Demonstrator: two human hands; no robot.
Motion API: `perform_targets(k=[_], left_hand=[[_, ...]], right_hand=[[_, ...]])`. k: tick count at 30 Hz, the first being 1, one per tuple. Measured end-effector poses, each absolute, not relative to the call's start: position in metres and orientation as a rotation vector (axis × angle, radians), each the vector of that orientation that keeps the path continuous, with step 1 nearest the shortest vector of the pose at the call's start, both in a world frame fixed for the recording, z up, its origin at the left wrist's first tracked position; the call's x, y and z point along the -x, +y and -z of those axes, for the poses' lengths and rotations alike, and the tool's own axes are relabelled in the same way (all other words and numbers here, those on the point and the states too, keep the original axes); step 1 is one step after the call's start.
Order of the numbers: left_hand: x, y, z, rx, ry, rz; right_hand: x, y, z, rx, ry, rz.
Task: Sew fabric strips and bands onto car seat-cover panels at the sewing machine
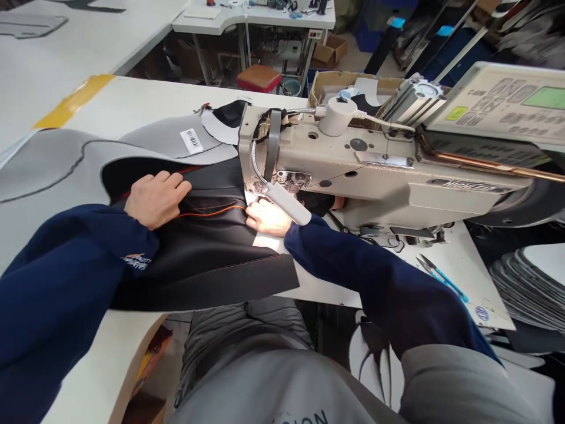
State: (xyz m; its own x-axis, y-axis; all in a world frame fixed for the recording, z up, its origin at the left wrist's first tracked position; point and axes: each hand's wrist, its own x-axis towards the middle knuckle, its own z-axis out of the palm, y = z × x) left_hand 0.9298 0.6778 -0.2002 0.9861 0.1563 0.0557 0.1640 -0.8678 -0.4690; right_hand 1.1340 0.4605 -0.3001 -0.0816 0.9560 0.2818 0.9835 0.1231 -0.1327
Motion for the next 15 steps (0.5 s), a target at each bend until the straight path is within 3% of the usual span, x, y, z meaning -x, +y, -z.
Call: perform_targets(k=[4, 8, 15], left_hand=[[-0.949, 0.659, 0.205, 2.751, 0.044, 0.155], [-0.975, 0.635, 0.235, 2.973, 0.467, -0.040], [-0.983, 0.626, 0.276, 3.048, 0.184, -0.006]], right_hand=[[-1.113, 0.466, 0.309, 1.996, -2.285, 0.229], [-1.081, 0.467, 0.314, 2.133, -2.227, 0.288], [-1.043, 0.465, 0.321, 2.391, -1.911, 0.436]])
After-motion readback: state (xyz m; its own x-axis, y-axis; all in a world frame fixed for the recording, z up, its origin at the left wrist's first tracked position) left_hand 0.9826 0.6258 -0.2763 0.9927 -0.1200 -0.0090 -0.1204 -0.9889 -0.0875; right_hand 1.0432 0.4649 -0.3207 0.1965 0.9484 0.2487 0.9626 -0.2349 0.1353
